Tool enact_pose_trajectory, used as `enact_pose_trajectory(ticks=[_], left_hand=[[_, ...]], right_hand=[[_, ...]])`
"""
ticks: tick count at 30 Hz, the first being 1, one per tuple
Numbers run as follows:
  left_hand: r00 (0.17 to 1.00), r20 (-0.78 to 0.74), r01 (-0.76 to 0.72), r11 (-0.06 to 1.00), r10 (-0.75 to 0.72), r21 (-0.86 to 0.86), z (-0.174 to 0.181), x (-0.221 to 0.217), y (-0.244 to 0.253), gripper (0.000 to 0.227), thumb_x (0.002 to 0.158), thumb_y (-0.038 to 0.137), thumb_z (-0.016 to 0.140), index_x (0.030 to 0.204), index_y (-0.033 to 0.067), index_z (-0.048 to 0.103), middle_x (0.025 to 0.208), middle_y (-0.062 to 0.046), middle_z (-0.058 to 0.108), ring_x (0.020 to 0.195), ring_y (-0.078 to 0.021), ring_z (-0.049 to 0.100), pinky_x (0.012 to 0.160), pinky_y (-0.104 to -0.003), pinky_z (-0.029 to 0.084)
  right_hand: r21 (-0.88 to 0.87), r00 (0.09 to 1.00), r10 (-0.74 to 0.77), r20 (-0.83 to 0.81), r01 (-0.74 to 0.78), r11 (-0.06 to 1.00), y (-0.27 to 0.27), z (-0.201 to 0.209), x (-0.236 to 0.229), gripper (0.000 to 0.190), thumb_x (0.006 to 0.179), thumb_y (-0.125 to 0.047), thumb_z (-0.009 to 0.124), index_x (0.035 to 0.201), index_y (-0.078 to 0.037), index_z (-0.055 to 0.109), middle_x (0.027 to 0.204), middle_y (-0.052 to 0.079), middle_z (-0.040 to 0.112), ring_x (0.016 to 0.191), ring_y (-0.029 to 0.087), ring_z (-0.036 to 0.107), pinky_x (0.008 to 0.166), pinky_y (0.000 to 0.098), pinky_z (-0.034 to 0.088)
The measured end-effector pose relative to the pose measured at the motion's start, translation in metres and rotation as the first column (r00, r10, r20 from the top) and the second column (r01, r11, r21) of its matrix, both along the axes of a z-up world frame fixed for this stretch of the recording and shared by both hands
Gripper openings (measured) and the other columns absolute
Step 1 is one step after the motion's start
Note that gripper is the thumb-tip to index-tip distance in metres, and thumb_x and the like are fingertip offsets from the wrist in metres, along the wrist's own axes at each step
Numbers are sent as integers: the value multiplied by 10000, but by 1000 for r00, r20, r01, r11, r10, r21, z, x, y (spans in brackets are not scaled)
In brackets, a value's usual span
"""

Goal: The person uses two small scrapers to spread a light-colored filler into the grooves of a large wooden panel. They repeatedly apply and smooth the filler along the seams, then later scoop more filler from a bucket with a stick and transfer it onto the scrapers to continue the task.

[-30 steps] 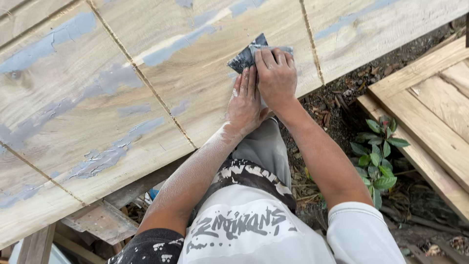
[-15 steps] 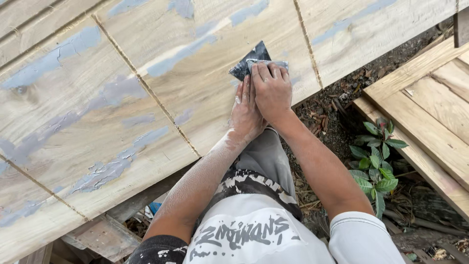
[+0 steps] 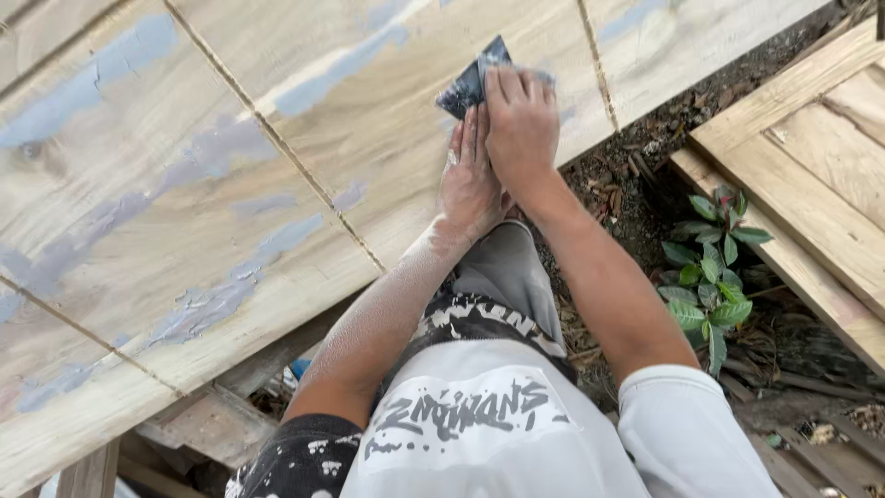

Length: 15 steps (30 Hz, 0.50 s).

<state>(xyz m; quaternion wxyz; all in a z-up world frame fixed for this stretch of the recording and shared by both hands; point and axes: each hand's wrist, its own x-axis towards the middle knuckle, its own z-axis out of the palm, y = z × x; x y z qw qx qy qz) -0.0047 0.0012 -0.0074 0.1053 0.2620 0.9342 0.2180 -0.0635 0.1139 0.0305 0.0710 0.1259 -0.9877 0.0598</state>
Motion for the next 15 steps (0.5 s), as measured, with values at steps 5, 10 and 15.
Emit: enact_pose_trajectory(ticks=[5, 10, 15], left_hand=[[998, 67, -3, 997, -3, 78, 6, -7, -4, 934, 962, 525, 592, 1564, -117, 281, 1647, -356, 154, 1553, -494, 126, 1282, -568, 104], [987, 160, 2, 998, -11, 59, 22, -23, -9, 989, 917, 557, 590, 1538, -130, 243, 1633, -337, 151, 1543, -455, 119, 1263, -536, 92], [985, 175, -6, 999, -1, 40, 15, -20, -10, 952, 943, 513, 620, 1555, -118, 255, 1651, -302, 171, 1569, -390, 138, 1286, -489, 110]], right_hand=[[18, 999, -31, 36, 30, 999, 3, -8, -3, 411, 884, -106, 685, 1282, -4, 680, 1234, 127, 686, 1145, 335, 616, 993, 476, 481], [82, 995, 7, -96, 1, 997, 6, -15, -23, 396, 872, -132, 689, 1251, -17, 680, 1225, 140, 694, 1132, 334, 626, 983, 473, 481], [2, 997, 69, -36, -69, 998, 26, -6, -16, 324, 982, -66, 655, 1298, -4, 685, 1266, 128, 689, 1212, 319, 629, 1053, 470, 486]])
